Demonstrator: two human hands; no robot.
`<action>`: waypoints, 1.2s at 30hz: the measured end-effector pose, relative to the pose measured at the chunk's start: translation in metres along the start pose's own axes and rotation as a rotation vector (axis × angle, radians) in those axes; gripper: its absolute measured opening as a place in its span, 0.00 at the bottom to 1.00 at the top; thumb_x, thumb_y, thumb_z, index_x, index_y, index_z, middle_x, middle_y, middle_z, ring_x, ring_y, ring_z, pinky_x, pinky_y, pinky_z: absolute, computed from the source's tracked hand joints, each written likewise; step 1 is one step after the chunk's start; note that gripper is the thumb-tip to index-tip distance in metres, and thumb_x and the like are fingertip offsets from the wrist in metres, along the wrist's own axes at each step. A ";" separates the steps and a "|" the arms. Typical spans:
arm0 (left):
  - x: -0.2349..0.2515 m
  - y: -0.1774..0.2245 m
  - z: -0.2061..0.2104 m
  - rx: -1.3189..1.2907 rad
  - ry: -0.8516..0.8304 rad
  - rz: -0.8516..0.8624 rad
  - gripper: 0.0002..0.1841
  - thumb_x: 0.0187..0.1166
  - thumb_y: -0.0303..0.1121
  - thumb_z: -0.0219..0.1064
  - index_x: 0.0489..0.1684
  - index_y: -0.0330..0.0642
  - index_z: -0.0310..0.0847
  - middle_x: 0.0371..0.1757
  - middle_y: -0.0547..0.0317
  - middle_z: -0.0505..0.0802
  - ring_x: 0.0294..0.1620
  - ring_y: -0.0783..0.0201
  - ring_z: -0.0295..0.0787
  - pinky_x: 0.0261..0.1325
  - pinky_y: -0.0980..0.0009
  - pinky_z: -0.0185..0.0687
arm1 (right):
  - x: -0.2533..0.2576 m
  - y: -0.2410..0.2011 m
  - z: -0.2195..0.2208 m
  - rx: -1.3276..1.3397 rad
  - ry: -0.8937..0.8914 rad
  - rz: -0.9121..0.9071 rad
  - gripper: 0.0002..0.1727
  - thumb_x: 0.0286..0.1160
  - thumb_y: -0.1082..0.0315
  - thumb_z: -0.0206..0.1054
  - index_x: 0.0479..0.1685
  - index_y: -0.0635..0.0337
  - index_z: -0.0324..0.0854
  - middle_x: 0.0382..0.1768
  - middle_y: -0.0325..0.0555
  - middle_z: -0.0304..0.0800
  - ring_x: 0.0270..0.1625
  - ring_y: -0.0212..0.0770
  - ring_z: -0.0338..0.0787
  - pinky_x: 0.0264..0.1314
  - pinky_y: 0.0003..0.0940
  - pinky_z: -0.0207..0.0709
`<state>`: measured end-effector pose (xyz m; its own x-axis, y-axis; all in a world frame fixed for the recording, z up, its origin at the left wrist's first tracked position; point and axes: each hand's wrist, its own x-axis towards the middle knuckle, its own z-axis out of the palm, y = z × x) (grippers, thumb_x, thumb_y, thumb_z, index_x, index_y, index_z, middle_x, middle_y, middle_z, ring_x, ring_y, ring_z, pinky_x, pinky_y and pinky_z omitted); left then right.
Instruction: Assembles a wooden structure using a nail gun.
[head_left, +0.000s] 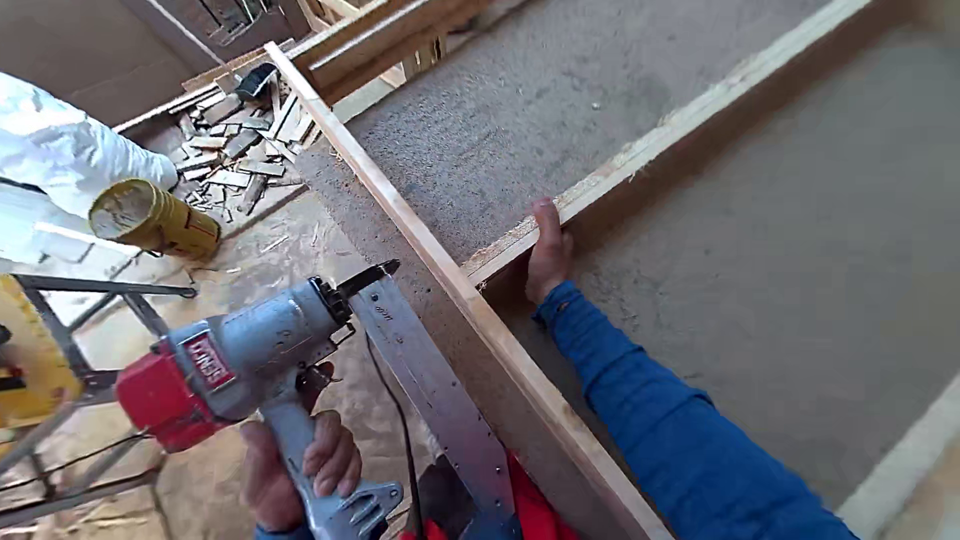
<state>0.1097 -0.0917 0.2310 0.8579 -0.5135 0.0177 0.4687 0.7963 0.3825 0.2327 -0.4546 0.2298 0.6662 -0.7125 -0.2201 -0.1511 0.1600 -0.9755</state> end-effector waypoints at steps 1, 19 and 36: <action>-0.003 -0.010 -0.012 -0.051 -0.018 0.022 0.43 0.76 0.66 0.62 0.83 0.42 0.68 0.30 0.53 0.90 0.25 0.56 0.91 0.32 0.56 0.91 | 0.000 0.000 0.000 -0.017 0.001 -0.004 0.38 0.81 0.37 0.60 0.77 0.60 0.73 0.66 0.49 0.87 0.69 0.37 0.87 0.74 0.42 0.81; -0.020 -0.086 -0.016 -0.330 -0.061 0.029 0.43 0.79 0.62 0.62 0.86 0.39 0.64 0.29 0.52 0.88 0.23 0.53 0.90 0.32 0.53 0.91 | 0.005 0.014 0.008 0.123 0.032 -0.028 0.38 0.81 0.35 0.60 0.75 0.59 0.74 0.59 0.52 0.90 0.61 0.44 0.92 0.63 0.49 0.88; -0.005 -0.083 0.009 -0.144 0.111 0.035 0.40 0.73 0.64 0.66 0.80 0.46 0.74 0.20 0.60 0.87 0.15 0.61 0.86 0.23 0.63 0.88 | 0.006 0.008 0.001 0.129 -0.015 0.003 0.37 0.79 0.40 0.66 0.74 0.62 0.71 0.55 0.51 0.91 0.58 0.40 0.93 0.65 0.44 0.88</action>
<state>0.0644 -0.1579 0.2075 0.8885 -0.4525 -0.0763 0.4566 0.8548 0.2467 0.2362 -0.4568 0.2212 0.6772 -0.7016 -0.2217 -0.0586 0.2489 -0.9667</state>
